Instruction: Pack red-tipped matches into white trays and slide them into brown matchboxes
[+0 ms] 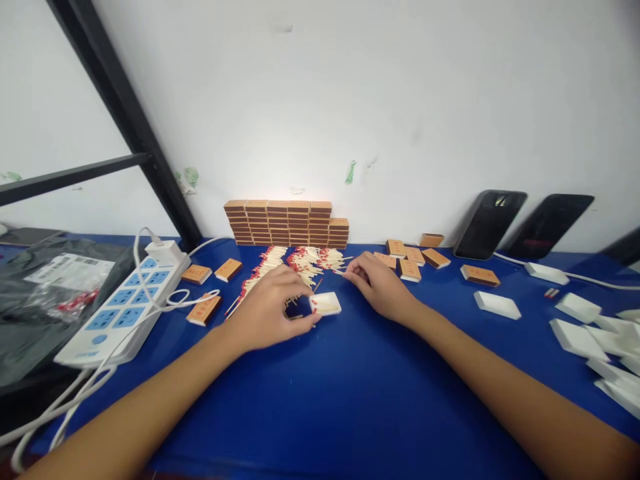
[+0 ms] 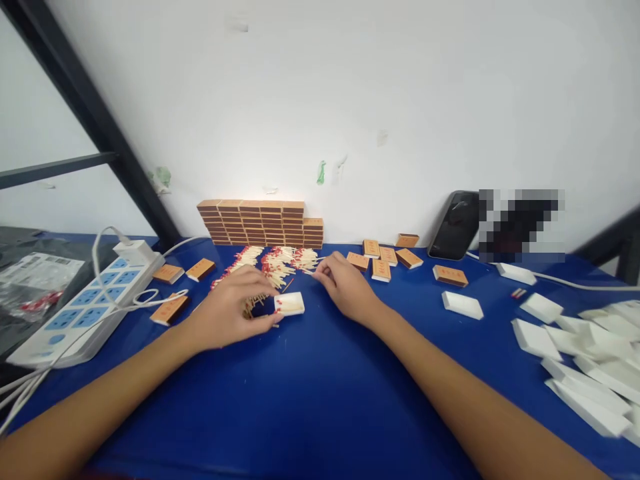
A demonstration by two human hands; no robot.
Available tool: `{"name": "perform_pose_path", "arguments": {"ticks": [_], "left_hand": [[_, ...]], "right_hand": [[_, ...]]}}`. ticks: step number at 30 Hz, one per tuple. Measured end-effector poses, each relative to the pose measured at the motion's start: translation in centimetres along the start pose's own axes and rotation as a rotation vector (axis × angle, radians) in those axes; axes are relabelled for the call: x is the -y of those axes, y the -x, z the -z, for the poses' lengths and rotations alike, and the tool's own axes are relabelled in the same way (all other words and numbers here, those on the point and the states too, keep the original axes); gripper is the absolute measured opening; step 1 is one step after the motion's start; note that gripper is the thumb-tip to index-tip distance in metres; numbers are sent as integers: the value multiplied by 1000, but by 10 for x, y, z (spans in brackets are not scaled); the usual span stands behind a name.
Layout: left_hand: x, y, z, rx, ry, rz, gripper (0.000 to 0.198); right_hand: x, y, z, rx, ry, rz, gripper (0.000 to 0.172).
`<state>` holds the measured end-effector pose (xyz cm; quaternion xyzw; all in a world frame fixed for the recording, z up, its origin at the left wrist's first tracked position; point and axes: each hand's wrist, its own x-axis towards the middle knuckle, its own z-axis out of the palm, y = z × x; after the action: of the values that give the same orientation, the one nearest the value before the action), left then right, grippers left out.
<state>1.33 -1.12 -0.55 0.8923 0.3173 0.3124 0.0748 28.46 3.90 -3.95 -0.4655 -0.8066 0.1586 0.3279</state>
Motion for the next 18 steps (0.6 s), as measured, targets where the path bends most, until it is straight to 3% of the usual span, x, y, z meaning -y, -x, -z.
{"name": "perform_pose_path", "arguments": {"ticks": [3, 6, 13, 18], "left_hand": [[-10, 12, -3, -106, -28, 51, 23], [-14, 19, -6, -111, -29, 84, 26], [8, 5, -4, -114, -12, 74, 23], [11, 3, 0, -148, -5, 50, 22]], "right_hand": [[9, 18, -4, -2, -81, -39, 15], [15, 26, -5, -6, -147, -92, 18], [21, -1, -4, -41, -388, -105, 25], [42, 3, -5, 16, -514, -85, 25]]}}
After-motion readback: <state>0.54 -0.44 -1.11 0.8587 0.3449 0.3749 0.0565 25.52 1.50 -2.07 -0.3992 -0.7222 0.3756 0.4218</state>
